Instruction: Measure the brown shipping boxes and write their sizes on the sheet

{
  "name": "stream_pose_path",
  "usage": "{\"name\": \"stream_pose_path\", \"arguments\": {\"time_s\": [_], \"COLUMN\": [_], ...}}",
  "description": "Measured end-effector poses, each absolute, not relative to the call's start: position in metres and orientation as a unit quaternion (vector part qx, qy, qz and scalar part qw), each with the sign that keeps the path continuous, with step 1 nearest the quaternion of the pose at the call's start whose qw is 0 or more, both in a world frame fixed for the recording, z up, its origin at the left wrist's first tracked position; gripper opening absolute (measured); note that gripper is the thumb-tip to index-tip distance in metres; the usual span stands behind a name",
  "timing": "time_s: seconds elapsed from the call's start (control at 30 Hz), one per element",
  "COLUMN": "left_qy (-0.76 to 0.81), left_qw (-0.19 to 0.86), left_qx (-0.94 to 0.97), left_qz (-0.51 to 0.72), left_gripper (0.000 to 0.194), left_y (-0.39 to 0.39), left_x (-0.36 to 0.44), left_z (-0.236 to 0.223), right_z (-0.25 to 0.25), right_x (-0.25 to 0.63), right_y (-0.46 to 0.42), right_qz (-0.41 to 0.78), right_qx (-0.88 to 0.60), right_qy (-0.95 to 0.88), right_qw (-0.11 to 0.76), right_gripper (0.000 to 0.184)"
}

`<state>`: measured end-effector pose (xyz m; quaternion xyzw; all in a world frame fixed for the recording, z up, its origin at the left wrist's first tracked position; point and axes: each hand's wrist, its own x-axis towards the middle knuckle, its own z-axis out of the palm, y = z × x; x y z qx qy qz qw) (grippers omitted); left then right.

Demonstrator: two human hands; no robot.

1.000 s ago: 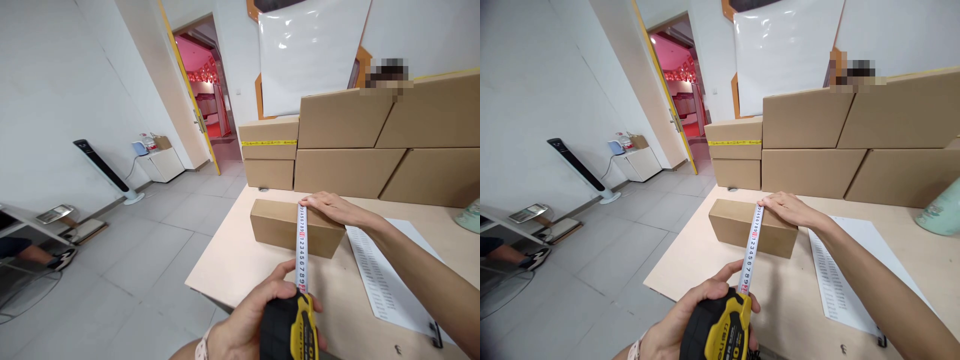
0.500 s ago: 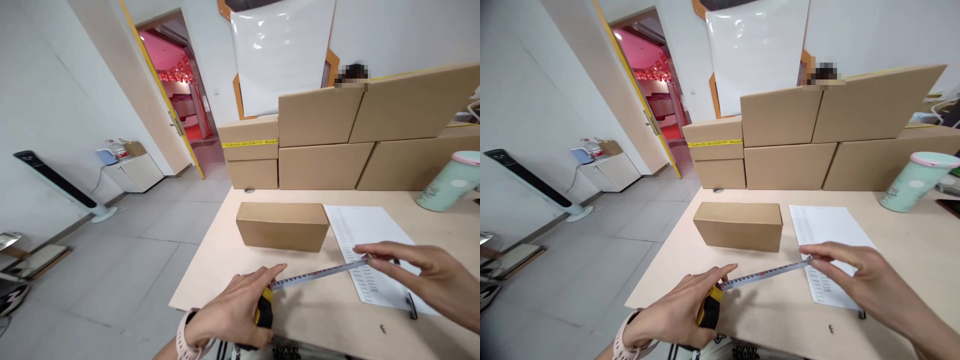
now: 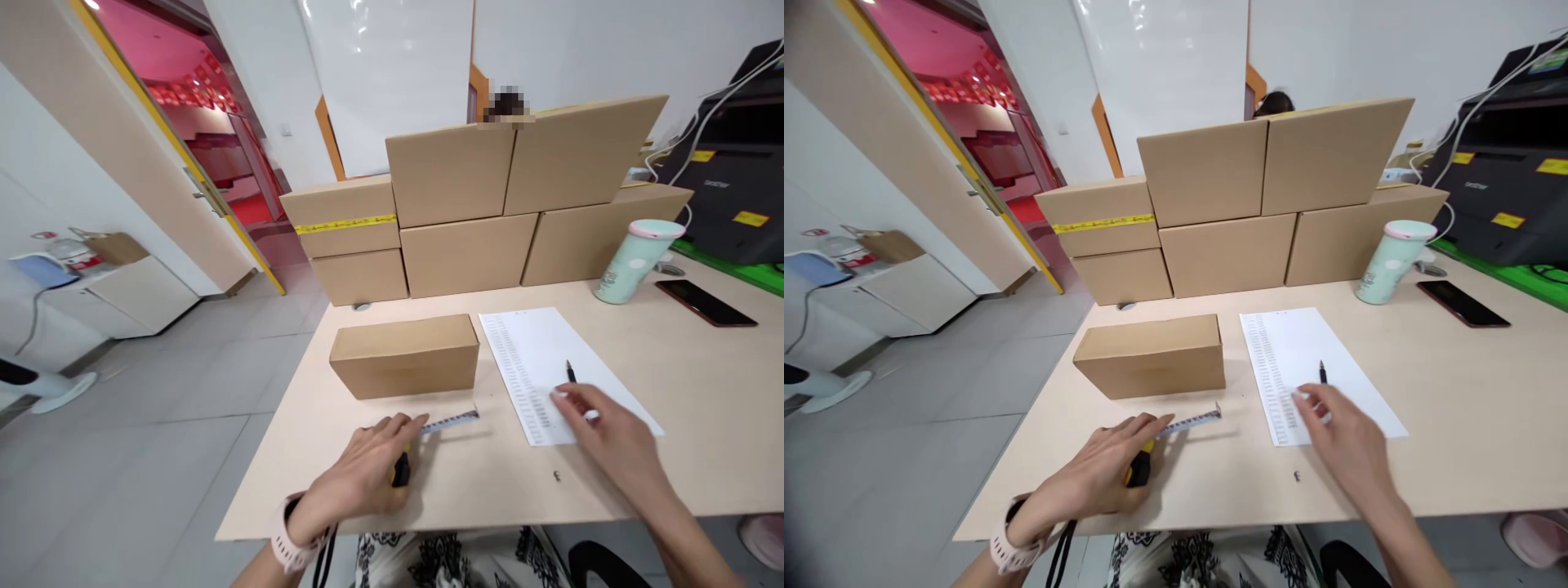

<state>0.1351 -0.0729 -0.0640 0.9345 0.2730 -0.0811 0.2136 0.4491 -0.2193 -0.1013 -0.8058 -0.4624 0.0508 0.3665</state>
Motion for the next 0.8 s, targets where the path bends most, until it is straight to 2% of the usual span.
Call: {"name": "stream_pose_path", "arguments": {"time_s": [0.03, 0.13, 0.2, 0.27, 0.37, 0.47, 0.57, 0.63, 0.7, 0.77, 0.8], "left_qy": [0.283, 0.304, 0.319, 0.334, 0.348, 0.347, 0.340, 0.306, 0.227, 0.134, 0.085], "left_qw": [0.196, 0.146, 0.124, 0.104, 0.085, 0.071, 0.017, 0.002, 0.051, 0.123, 0.131], "left_qx": [0.935, 0.936, 0.934, 0.932, 0.928, 0.931, 0.940, 0.946, 0.954, 0.967, 0.975], "left_qz": [-0.089, -0.102, -0.100, -0.099, -0.102, -0.085, 0.006, 0.110, 0.192, 0.178, 0.159], "left_gripper": [0.091, 0.089, 0.088, 0.085, 0.078, 0.070, 0.062, 0.057, 0.056, 0.063, 0.068], "left_y": [-0.070, -0.063, -0.060, -0.058, -0.055, -0.054, -0.067, -0.089, -0.118, -0.149, -0.162], "left_x": [0.134, 0.135, 0.138, 0.141, 0.143, 0.141, 0.143, 0.154, 0.176, 0.205, 0.221], "left_z": [-0.064, -0.063, -0.063, -0.065, -0.072, -0.079, -0.082, -0.083, -0.087, -0.095, -0.101], "right_z": [-0.102, -0.109, -0.115, -0.120, -0.119, -0.106, -0.092, -0.089, -0.092, -0.099, -0.103], "right_x": [0.463, 0.493, 0.500, 0.501, 0.502, 0.504, 0.499, 0.492, 0.483, 0.473, 0.468], "right_y": [-0.219, -0.215, -0.210, -0.206, -0.206, -0.216, -0.233, -0.244, -0.249, -0.249, -0.247], "right_qz": [0.009, 0.022, 0.055, 0.076, 0.122, 0.231, 0.299, 0.275, 0.209, 0.137, 0.113], "right_qx": [-0.844, -0.895, -0.888, -0.868, -0.841, -0.777, -0.657, -0.629, -0.645, -0.659, -0.657], "right_qy": [-0.436, -0.416, -0.439, -0.472, -0.481, -0.406, -0.337, -0.320, -0.301, -0.273, -0.256], "right_qw": [0.311, 0.160, 0.123, 0.132, 0.217, 0.423, 0.605, 0.653, 0.671, 0.688, 0.700], "right_gripper": [0.041, 0.045, 0.043, 0.036, 0.030, 0.031, 0.036, 0.035, 0.031, 0.024, 0.030]}}
